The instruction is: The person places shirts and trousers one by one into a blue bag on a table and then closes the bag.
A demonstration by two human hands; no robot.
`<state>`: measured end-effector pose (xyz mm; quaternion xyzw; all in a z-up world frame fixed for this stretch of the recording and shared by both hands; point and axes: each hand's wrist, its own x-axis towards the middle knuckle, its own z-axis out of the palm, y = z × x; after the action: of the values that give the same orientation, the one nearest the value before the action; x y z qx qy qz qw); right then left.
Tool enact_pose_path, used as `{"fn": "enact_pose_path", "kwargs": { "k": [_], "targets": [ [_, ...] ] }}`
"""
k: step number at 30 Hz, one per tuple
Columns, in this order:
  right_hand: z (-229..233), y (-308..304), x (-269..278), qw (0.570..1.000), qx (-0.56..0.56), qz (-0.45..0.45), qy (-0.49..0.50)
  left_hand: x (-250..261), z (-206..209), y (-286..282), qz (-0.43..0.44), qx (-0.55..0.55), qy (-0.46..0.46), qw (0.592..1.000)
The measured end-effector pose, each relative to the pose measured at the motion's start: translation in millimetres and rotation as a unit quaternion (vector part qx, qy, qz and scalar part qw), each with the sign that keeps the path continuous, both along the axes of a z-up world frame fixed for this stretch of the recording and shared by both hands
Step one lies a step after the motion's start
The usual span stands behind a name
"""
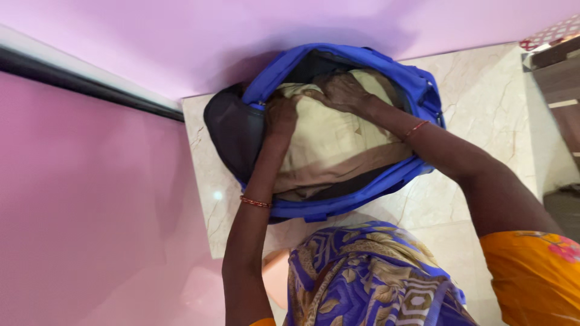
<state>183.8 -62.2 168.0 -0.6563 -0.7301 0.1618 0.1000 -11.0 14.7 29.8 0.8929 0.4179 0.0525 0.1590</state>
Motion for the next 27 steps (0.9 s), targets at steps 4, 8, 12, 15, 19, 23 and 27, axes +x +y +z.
{"fn": "enact_pose_path", "kwargs": {
  "k": [4, 8, 12, 15, 19, 23, 27],
  "targets": [
    [-8, 1, 0, 0.999, -0.011, -0.027, -0.038, -1, -30, 22, 0.052, 0.128, 0.007, 0.990],
    [-8, -8, 18, 1.000, 0.005, 0.009, 0.011, -22, 22, 1, 0.010, 0.167, 0.001, 0.986],
    [-1, -47, 48, 0.998, 0.041, -0.004, 0.044, -37, 85, -36, 0.022, 0.333, 0.040, 0.942],
    [-10, -74, 54, 0.991, 0.108, -0.034, -0.068, -34, 66, -29, 0.040, 0.332, 0.065, 0.940],
    [-22, -70, 59, 0.996, 0.060, -0.059, 0.019, -38, 5, 16, 0.111, -0.080, -0.040, 0.990],
    [-16, -71, 63, 0.996, 0.022, -0.064, 0.050, -32, -4, 15, 0.067, 0.050, -0.032, 0.996],
    [-6, -104, 66, 0.997, 0.031, -0.022, -0.066, -47, 57, -53, 0.072, 0.232, 0.059, 0.968]
  ]
}}
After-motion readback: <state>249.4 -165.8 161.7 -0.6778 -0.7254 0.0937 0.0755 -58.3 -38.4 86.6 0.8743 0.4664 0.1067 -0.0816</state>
